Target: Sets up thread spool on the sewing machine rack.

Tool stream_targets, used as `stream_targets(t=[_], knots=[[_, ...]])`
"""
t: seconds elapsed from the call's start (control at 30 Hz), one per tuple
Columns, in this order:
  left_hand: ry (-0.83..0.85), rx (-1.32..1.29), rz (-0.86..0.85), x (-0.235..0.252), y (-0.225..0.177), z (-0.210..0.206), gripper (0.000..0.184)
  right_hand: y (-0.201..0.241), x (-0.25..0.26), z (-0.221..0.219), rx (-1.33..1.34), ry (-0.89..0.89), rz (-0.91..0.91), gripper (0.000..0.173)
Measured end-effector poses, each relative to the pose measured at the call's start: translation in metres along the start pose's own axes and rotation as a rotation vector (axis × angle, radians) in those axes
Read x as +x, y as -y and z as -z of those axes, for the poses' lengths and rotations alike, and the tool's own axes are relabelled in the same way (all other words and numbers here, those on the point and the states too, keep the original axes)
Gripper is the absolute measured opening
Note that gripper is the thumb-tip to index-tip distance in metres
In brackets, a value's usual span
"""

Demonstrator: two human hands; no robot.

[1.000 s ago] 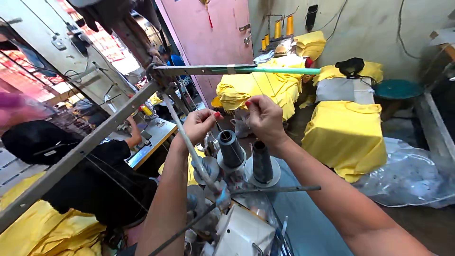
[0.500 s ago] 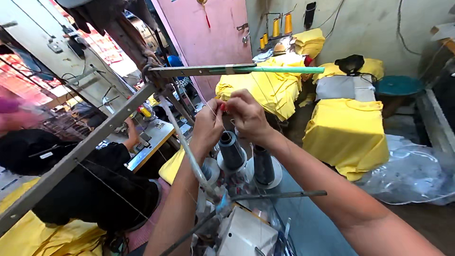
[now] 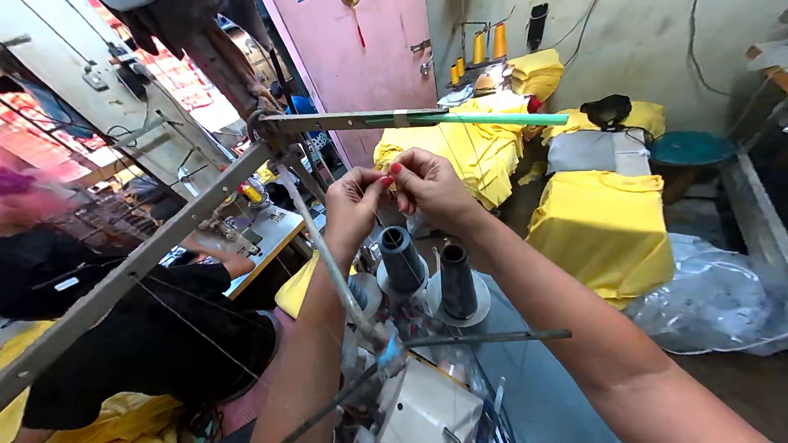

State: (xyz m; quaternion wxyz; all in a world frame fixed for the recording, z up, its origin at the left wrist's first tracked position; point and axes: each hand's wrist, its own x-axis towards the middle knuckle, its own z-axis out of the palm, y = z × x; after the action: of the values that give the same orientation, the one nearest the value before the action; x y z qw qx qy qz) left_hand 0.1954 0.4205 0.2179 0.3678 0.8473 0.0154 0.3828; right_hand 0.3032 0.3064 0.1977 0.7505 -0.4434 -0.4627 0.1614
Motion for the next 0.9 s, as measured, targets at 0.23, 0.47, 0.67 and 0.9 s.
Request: stream_targets(t=[0.23,0.47,0.67,0.9], knots=[[-0.177,0.382,-0.489,-0.011,0.020,-0.013,0.011,0.017,-0.002,0.000,0.134,-0.068,-0.359,0.011],[-0.040,0.306,-0.215,-0.008,0.010,-0.012,0.016,0.011,-0.004,0.006,-0.227,-0.136,-0.190,0.026],[0.010,0.087,0.087,0.000,-0.002,-0.004,0.017,-0.007,-0.019,0.006,-0.545,-0.297,0.375,0.020],[0.022,-0.012,0.135,0.001,-0.007,-0.004,0.012,-0.024,-0.022,0.002,-0.741,-0.272,0.595,0.016]])
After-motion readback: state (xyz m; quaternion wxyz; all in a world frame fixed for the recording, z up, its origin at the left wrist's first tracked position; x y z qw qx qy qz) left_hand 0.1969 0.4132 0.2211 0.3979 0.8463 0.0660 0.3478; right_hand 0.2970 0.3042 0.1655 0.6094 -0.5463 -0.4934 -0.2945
